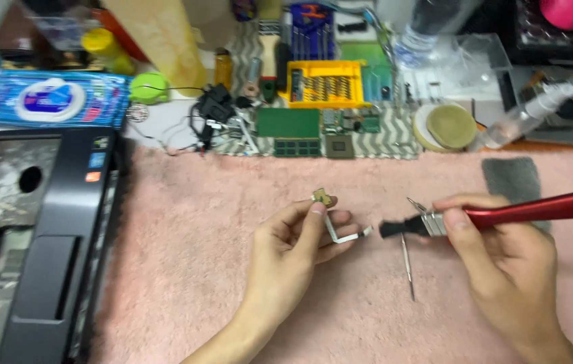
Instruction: Cleaning a laptop motherboard using a brush to remove dust and debris.
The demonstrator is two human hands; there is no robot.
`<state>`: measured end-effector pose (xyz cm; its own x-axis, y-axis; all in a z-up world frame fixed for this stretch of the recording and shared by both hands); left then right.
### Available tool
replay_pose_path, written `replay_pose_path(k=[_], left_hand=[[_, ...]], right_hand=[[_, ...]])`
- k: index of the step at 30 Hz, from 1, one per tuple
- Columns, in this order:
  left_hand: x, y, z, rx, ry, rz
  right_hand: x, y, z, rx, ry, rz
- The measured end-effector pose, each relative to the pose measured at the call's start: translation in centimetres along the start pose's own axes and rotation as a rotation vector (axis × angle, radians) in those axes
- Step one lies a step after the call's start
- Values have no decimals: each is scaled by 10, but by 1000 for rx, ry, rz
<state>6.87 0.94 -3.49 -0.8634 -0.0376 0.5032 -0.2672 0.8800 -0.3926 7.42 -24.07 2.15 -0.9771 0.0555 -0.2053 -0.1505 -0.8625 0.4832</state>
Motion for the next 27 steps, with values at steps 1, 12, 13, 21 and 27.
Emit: replay_pose_path(k=[1, 12, 13, 21, 27], left_hand=[[-3, 4, -2, 6, -20, -12], [-12, 48, -125, -752, -526, -262], [-21, 50, -136, -754, -530, -267], [-102, 66, -178, -1048, -593, -427], [-92, 71, -172, -1108, -646, -513]], right_hand=[[-1, -1, 0, -10, 19, 10], [-4, -13, -22, -162, -362, 24], [-4, -14, -22, -167, -358, 27], [-7, -19, -34, -232, -423, 38], [-8, -15, -25, -295, -432, 47]])
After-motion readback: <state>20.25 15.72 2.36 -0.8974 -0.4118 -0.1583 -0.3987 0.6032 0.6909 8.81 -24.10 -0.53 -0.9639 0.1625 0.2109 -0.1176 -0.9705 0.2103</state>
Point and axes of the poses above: each hand's wrist, its own x-axis away from the middle knuckle, its own y-axis out of the back of the hand, z = x × y, the point moved 7 cm from there along -x, towards the middle knuckle, and after that the axes turned 2 degrees about -x, right-handed, at the moved point
